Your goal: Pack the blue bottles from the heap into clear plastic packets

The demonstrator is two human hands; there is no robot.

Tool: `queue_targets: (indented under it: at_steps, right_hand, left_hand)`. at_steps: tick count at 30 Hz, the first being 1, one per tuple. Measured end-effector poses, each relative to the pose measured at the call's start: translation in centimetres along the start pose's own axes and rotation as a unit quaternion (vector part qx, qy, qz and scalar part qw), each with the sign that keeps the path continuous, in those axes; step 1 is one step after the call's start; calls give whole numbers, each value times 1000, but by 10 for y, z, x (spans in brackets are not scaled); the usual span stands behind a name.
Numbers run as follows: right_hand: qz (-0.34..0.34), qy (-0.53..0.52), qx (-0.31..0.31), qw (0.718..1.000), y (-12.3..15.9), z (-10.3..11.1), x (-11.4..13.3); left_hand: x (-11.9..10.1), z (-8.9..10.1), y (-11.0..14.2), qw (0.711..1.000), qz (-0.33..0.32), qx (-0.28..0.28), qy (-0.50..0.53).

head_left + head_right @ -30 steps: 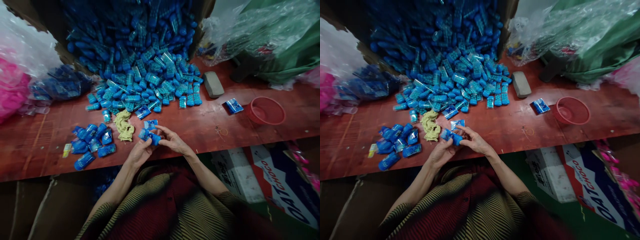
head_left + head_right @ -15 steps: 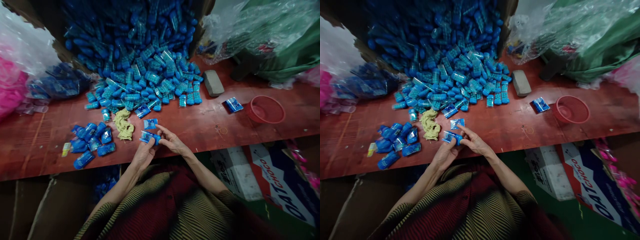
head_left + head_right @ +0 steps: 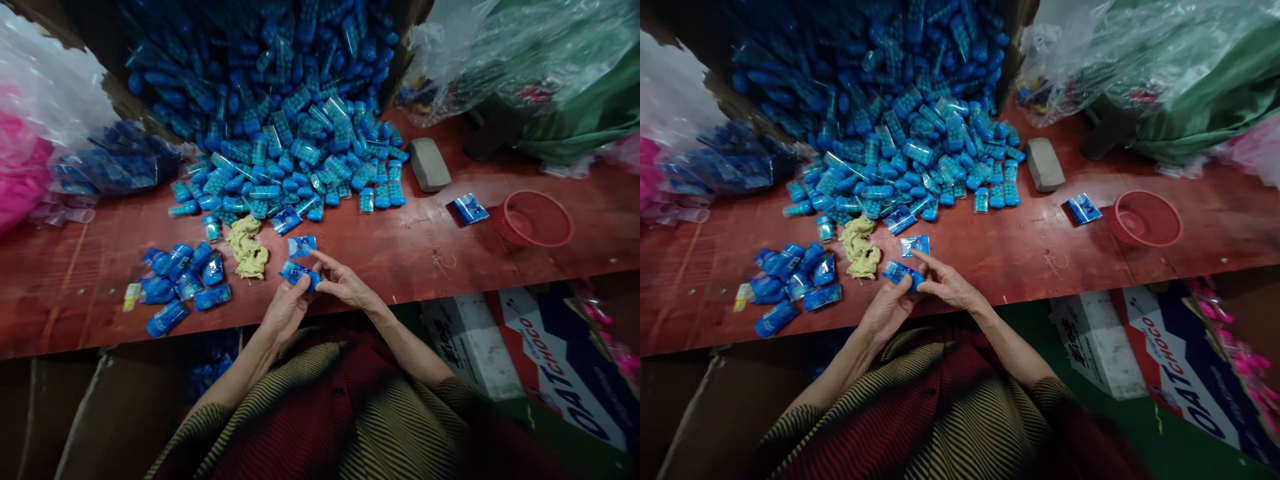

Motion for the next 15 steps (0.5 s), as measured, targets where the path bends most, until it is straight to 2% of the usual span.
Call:
queue_targets:
  at_steps: [5,11,15]
  right_hand:
    - [25,16,7,1000,-1,-1,6]
    - [20,0,-11,1000,-3,-1,5]
    - [9,-3,-18,1000,-3,3,4]
  left_hand:
    - [-4,3,-2,999,29,36,-7]
    - [-3,0,-2,1000,-28,-1,2]
    - [0,-4,-1,1000,-17,8,-6]
Point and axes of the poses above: each hand's wrist, its own y-axis away from the middle knuckle, its own z-axis out of the back of the hand, x = y × z, the point moved 5 cm from there along -y, towards the middle knuckle, and after that the axes turned 14 degrees about -x, right-handed, at the moved point
